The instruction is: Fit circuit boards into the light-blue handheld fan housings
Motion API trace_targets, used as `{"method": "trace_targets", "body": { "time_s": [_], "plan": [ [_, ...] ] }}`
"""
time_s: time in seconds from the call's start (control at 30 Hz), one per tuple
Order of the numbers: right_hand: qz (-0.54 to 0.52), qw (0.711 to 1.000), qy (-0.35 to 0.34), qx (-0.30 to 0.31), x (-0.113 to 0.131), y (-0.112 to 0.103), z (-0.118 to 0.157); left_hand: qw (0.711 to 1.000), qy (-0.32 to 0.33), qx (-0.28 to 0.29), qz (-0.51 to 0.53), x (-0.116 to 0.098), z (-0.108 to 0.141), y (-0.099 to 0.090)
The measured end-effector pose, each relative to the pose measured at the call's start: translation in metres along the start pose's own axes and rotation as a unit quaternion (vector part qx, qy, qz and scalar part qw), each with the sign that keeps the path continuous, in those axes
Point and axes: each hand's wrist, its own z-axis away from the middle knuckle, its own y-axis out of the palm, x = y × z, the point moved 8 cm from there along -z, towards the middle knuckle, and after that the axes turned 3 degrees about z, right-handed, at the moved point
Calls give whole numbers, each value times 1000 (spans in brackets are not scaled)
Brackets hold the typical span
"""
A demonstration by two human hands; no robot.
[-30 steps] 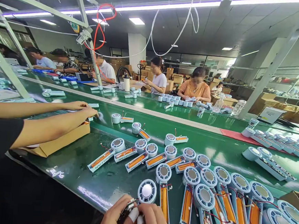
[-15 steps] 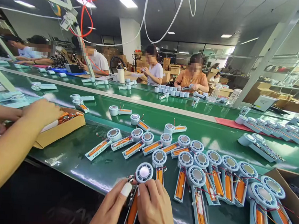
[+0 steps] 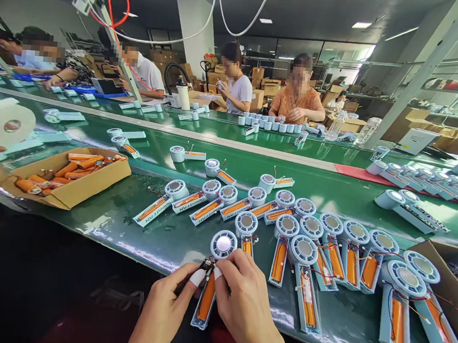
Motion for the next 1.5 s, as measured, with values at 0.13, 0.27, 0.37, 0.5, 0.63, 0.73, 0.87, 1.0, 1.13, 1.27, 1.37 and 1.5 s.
{"method": "trace_targets", "body": {
  "time_s": [0.13, 0.27, 0.37, 0.5, 0.63, 0.73, 0.87, 1.0, 1.13, 1.27, 1.37, 1.5],
  "plan": [
    [62, 998, -24, 10, 6, -1, -2, 999, 37, -26, 0, -4, -1, 1],
    [129, 990, -46, 36, 10, 0, -4, 996, 61, -55, -20, -7, 2, 0],
    [130, 989, -45, 47, 11, 1, -5, 995, 64, -68, -31, -8, 2, -2],
    [118, 991, -36, 45, 11, 1, -7, 990, 101, -74, -57, -13, 4, -1],
    [119, 991, -14, 51, 10, 2, -9, 978, 169, -61, -102, -19, 9, 3],
    [110, 992, -2, 64, 9, 2, -9, 969, 202, -30, -137, -21, 10, 6],
    [65, 994, 12, 83, 2, 2, -9, 964, 228, 19, -133, -20, 6, 4],
    [-14, 994, 25, 106, -8, 1, -8, 974, 196, 76, -88, -12, -3, 3],
    [-84, 988, 11, 129, -12, 1, -8, 978, 172, 108, -50, -9, -8, 5],
    [-119, 983, -1, 138, -14, 4, -7, 978, 171, 116, -20, -7, -9, 8],
    [-117, 984, -2, 138, -14, 6, -8, 977, 186, 105, -12, -7, -9, 8],
    [-162, 975, 54, 141, -16, 3, -10, 971, 226, 70, -34, -11, -4, 6]
  ]
}}
